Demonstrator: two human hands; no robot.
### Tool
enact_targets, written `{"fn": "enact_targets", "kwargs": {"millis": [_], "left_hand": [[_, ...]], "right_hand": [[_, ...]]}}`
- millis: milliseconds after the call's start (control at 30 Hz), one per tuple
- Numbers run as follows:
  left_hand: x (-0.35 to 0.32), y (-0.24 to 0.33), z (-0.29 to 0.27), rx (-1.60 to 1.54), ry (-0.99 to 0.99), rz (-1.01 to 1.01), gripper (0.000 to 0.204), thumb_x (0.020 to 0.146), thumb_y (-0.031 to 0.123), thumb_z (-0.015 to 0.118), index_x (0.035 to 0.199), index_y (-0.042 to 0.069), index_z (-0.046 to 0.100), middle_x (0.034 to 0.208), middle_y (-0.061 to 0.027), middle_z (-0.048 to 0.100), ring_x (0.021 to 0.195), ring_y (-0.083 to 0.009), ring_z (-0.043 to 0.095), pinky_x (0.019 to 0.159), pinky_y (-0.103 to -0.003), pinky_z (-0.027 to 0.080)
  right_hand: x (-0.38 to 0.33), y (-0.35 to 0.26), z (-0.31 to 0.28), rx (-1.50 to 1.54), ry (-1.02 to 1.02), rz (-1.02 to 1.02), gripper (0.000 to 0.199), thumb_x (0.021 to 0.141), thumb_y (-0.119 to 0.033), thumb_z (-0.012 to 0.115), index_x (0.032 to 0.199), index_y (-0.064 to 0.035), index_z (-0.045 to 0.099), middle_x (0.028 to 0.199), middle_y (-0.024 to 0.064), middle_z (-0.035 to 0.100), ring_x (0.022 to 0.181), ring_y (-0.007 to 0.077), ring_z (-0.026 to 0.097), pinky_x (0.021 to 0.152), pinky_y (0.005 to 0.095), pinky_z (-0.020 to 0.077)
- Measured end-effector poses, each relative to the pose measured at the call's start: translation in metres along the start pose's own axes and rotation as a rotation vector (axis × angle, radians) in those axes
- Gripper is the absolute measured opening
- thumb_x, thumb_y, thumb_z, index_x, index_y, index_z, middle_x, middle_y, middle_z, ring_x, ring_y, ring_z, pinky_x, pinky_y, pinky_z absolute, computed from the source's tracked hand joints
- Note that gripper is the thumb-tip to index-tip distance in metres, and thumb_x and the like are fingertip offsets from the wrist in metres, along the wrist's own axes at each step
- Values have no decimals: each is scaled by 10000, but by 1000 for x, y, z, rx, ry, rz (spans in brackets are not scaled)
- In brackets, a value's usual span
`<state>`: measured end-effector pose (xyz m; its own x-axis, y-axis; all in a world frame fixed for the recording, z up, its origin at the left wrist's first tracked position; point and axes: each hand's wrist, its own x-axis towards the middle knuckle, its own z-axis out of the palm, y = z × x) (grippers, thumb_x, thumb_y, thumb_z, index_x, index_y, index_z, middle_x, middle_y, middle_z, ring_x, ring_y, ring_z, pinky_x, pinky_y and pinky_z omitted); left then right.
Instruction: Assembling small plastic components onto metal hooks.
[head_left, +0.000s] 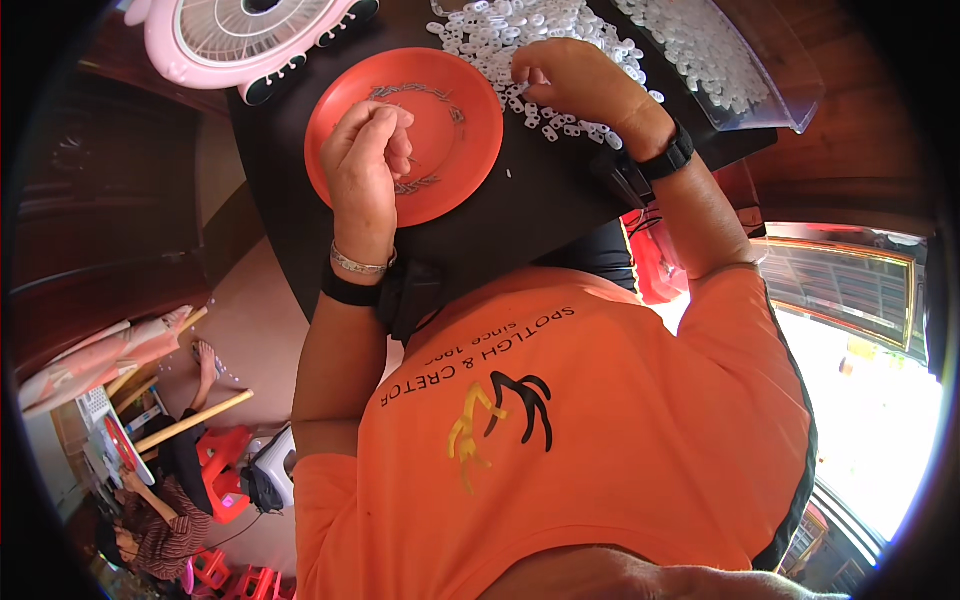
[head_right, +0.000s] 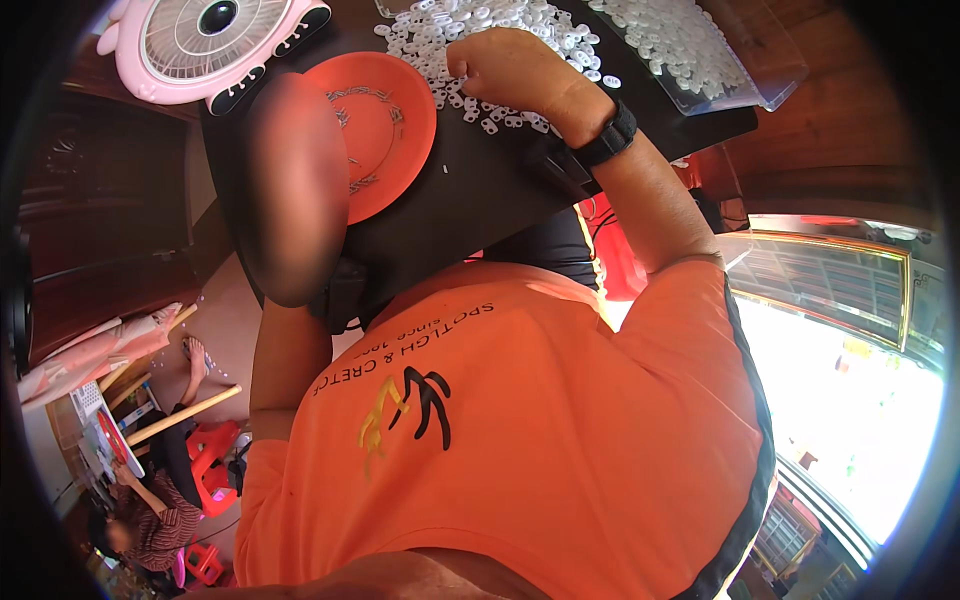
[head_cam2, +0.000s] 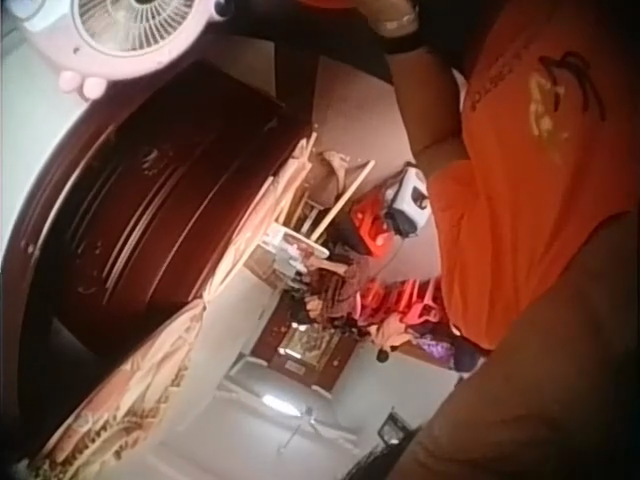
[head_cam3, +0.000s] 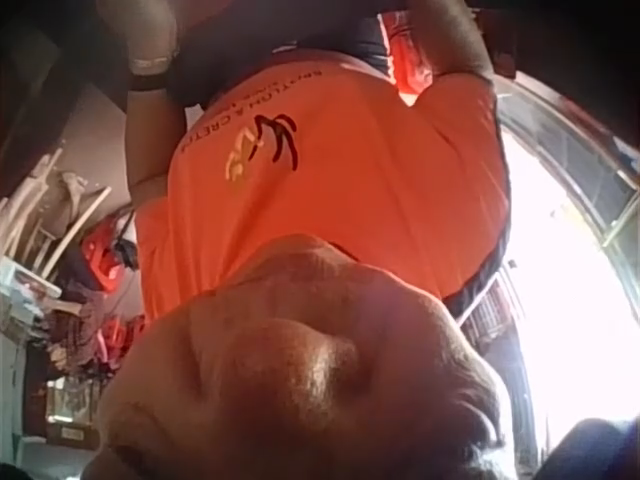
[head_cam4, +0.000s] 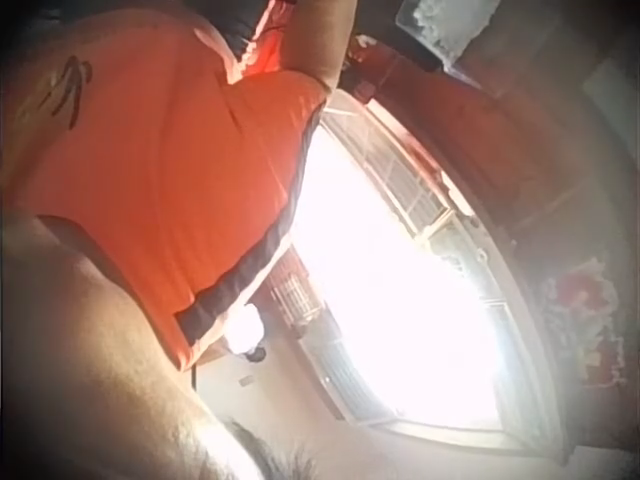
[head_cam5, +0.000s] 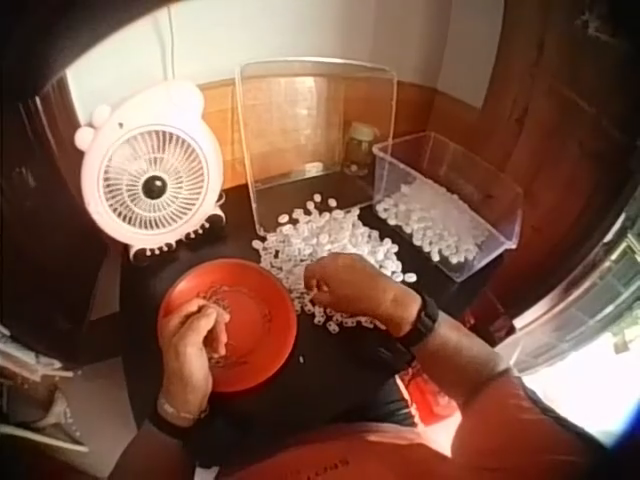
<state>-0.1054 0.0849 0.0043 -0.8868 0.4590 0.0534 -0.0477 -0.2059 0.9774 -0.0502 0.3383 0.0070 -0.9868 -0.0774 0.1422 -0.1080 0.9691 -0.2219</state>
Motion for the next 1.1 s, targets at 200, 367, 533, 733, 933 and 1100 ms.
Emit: {"fn": "enact_targets", "kwargs": {"millis": [200, 367, 533, 733, 933, 1100], "left_hand": [[0, 1, 0, 3, -1, 3, 200, 896, 146, 503, 790, 12, 606, 622, 5, 518, 527, -59, 451, 474, -195, 333], [-1, 1, 2, 53, -49, 0, 204, 899, 153, 506, 795, 14, 612, 632, -2, 532, 538, -58, 464, 482, -196, 365], [0, 0, 3, 102, -142, -64, 193, 896, 168, 510, 817, 23, 611, 645, -12, 551, 538, -59, 472, 482, -197, 370], [5, 1, -5, -17, -94, -128, 189, 892, 190, 504, 783, 54, 576, 644, -10, 555, 521, -65, 473, 480, -197, 360], [5, 2, -5, 19, -86, -106, 200, 890, 200, 499, 801, 46, 590, 643, -4, 548, 532, -63, 472, 485, -191, 357], [5, 3, -10, 52, -133, -126, 213, 886, 204, 502, 833, 27, 607, 641, -5, 544, 534, -65, 469, 488, -191, 357]], "right_hand": [[-1, -2, -3, 35, 16, -18, 135, 749, -131, 617, 863, -60, 635, 746, 102, 622, 728, 260, 618, 687, 352, 490], [7, -27, -13, 597, -9, 51, 151, 764, -147, 619, 862, -37, 654, 773, 97, 669, 698, 272, 641, 676, 311, 513], [24, -64, -23, 776, -126, -48, 165, 839, -109, 637, 966, -6, 658, 814, 32, 668, 746, 74, 593, 703, 234, 473], [44, -83, -18, 754, 48, -248, 150, 790, -24, 648, 938, -6, 662, 862, 156, 660, 833, 269, 650, 719, 324, 494], [44, -89, -15, 729, 131, -333, 171, 789, 10, 653, 959, 7, 640, 856, 146, 663, 795, 250, 653, 703, 321, 496], [40, -90, -23, 713, 29, -204, 146, 797, 11, 656, 942, 4, 643, 850, 144, 663, 794, 219, 652, 707, 299, 495]]}}
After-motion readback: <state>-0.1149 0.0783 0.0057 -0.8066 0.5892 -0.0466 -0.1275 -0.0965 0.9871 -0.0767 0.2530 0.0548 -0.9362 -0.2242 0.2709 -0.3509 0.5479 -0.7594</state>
